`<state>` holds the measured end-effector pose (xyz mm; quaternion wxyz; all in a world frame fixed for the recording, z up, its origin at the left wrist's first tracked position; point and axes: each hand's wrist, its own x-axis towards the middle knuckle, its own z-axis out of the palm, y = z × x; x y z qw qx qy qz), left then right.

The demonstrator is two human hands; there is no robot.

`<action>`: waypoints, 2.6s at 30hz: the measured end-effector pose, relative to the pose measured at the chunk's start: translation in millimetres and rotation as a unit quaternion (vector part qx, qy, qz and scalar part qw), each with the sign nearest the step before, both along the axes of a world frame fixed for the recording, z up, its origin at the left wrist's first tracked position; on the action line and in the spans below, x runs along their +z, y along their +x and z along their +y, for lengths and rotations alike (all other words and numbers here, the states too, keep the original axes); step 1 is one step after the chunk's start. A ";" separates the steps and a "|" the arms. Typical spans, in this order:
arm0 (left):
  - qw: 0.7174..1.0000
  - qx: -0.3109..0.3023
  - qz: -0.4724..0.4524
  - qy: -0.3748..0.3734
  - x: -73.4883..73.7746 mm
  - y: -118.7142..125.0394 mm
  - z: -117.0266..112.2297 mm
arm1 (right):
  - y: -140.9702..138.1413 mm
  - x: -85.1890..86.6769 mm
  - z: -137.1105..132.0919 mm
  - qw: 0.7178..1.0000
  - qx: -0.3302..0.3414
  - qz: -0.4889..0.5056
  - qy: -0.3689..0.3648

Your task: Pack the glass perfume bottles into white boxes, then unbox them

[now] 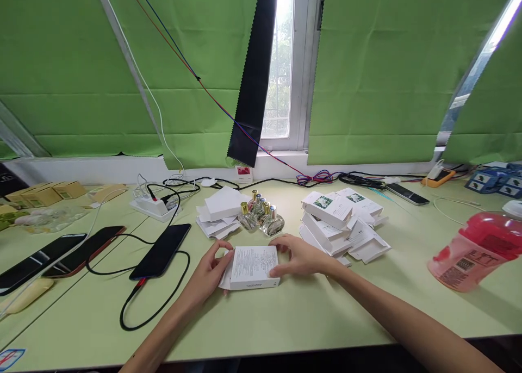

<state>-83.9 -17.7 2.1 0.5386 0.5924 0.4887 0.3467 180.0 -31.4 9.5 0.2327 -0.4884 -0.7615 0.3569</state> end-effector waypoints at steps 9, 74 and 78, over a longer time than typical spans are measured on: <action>1.000 0.014 -0.021 -0.017 -8.7 -2.6 3.1 | 1.8 -1.0 -4.7 0.999 0.030 0.011 -0.034; 0.988 -0.076 0.114 -0.068 5.5 3.6 -3.2 | 23.0 11.0 3.0 0.951 0.042 0.177 -0.248; 0.988 -0.073 0.117 -0.069 4.6 4.2 -1.7 | 18.8 9.8 2.4 0.957 0.020 0.167 -0.237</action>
